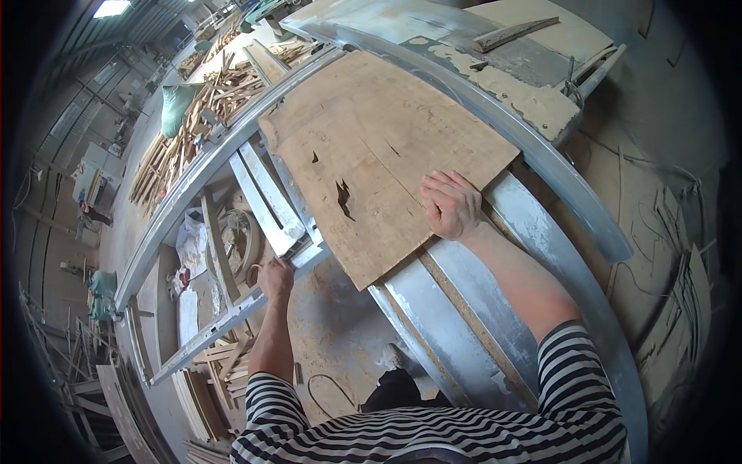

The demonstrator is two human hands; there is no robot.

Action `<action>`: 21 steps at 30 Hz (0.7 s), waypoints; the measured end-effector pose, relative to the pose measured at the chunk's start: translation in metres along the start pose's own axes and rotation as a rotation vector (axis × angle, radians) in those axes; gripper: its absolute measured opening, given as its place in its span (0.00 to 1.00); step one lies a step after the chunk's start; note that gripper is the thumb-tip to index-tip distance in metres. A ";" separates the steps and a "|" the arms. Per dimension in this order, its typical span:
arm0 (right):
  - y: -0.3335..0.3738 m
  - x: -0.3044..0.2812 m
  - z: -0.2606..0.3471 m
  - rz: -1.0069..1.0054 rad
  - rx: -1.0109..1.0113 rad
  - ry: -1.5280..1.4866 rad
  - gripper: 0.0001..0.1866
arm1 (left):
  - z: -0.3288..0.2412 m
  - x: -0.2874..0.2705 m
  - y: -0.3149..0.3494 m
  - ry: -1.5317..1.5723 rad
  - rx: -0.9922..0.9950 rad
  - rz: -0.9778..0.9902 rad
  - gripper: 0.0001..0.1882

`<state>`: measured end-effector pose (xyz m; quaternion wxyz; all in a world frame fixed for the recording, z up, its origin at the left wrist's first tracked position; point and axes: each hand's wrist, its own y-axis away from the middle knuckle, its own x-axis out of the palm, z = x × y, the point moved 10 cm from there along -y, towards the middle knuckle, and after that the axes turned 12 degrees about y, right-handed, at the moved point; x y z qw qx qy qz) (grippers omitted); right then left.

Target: Operating a sliding table saw to trim and cut wooden panels in a factory.

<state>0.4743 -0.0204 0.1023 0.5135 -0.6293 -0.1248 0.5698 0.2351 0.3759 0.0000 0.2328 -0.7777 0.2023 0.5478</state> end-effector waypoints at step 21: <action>0.000 -0.005 0.007 -0.006 -0.049 0.009 0.08 | -0.003 -0.002 0.002 -0.041 -0.023 0.014 0.21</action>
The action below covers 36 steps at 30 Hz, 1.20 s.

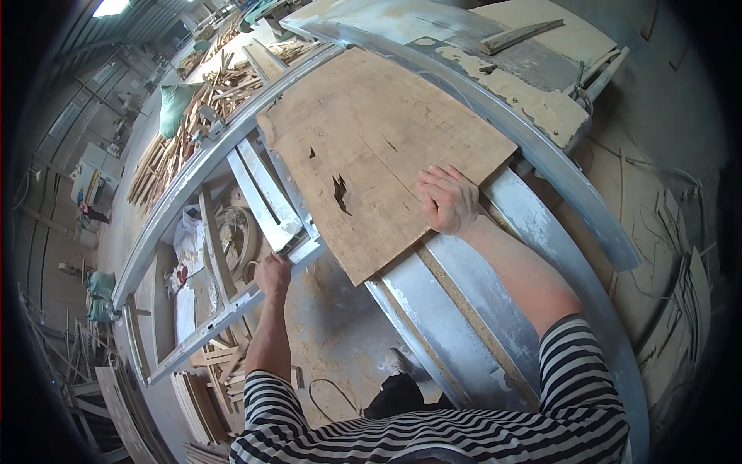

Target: Operating a sliding table saw to trim and cut wooden panels in a factory.

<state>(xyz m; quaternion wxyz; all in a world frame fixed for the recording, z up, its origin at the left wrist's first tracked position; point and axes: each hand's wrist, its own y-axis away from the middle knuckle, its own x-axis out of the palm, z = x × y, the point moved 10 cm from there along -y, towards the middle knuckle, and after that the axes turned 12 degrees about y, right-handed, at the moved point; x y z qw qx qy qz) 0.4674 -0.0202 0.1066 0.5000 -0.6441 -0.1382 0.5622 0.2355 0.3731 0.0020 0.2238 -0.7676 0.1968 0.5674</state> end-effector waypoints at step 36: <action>0.007 0.011 -0.007 0.059 0.050 -0.016 0.10 | 0.006 0.002 0.000 0.061 -0.015 -0.018 0.22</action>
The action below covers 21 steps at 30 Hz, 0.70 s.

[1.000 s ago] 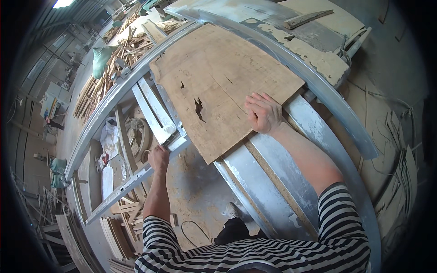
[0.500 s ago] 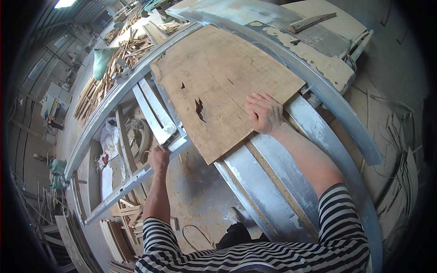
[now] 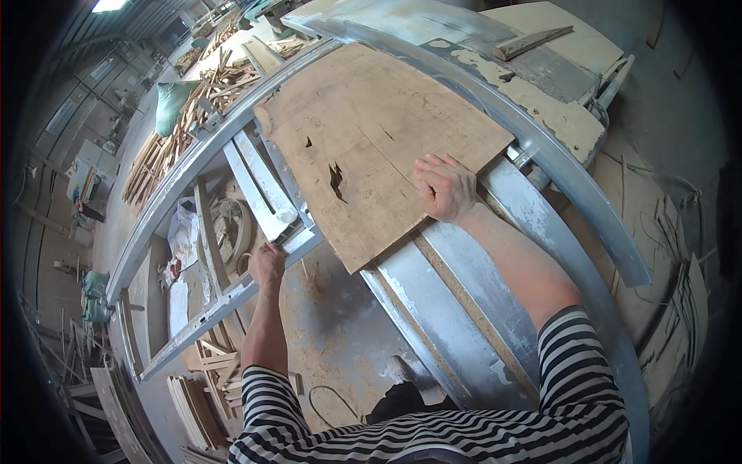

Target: Operating a sliding table saw to trim and cut wooden panels in a factory.

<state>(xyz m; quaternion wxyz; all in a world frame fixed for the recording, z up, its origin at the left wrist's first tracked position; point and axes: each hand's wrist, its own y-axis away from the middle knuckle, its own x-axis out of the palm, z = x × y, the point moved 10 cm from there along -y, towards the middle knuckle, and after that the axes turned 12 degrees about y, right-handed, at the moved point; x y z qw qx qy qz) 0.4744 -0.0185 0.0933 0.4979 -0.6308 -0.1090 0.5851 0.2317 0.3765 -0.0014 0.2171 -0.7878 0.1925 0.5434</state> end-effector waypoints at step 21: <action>0.001 -0.004 0.001 -0.025 0.000 -0.042 0.09 | -0.002 -0.002 0.001 -0.003 0.036 -0.055 0.23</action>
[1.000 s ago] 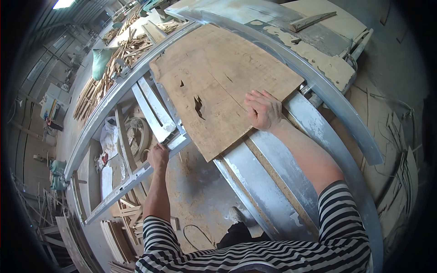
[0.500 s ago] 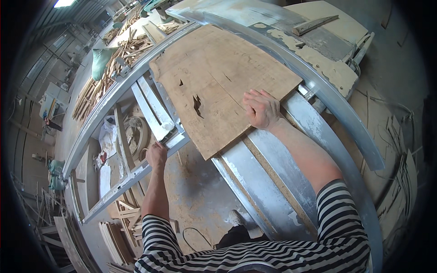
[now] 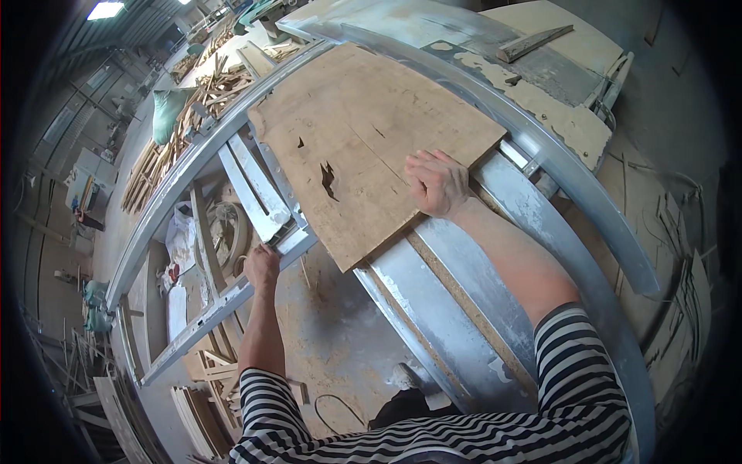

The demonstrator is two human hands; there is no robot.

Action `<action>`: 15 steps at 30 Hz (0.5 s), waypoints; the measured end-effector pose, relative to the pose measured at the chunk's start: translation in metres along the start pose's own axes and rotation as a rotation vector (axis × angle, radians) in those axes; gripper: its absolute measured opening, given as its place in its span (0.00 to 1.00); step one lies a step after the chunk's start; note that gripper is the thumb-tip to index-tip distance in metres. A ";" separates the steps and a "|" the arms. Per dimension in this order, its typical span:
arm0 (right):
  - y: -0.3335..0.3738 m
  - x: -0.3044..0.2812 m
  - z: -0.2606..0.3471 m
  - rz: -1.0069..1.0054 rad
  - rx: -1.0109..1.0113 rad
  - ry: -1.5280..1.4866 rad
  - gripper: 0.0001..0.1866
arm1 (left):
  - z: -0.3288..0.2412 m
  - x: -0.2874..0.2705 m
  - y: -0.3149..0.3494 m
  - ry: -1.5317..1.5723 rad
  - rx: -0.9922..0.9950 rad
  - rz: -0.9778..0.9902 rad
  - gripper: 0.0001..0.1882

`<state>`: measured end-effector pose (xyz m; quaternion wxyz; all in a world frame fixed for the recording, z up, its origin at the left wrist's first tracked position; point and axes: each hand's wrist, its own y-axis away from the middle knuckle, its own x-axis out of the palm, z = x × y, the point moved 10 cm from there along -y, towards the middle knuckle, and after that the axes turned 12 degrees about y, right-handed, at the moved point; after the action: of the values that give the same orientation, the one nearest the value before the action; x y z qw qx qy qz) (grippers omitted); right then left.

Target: Operating a sliding table saw to trim and cut wooden panels in a factory.

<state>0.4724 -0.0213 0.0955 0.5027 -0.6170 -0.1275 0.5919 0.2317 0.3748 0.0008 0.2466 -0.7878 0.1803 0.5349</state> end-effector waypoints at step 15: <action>0.000 -0.006 0.004 -0.044 -0.027 0.027 0.07 | -0.002 -0.001 0.000 -0.031 0.015 -0.009 0.23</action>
<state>0.4672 -0.0238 0.0997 0.5091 -0.6285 -0.1423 0.5706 0.2327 0.3736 0.0018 0.2577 -0.7784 0.1768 0.5444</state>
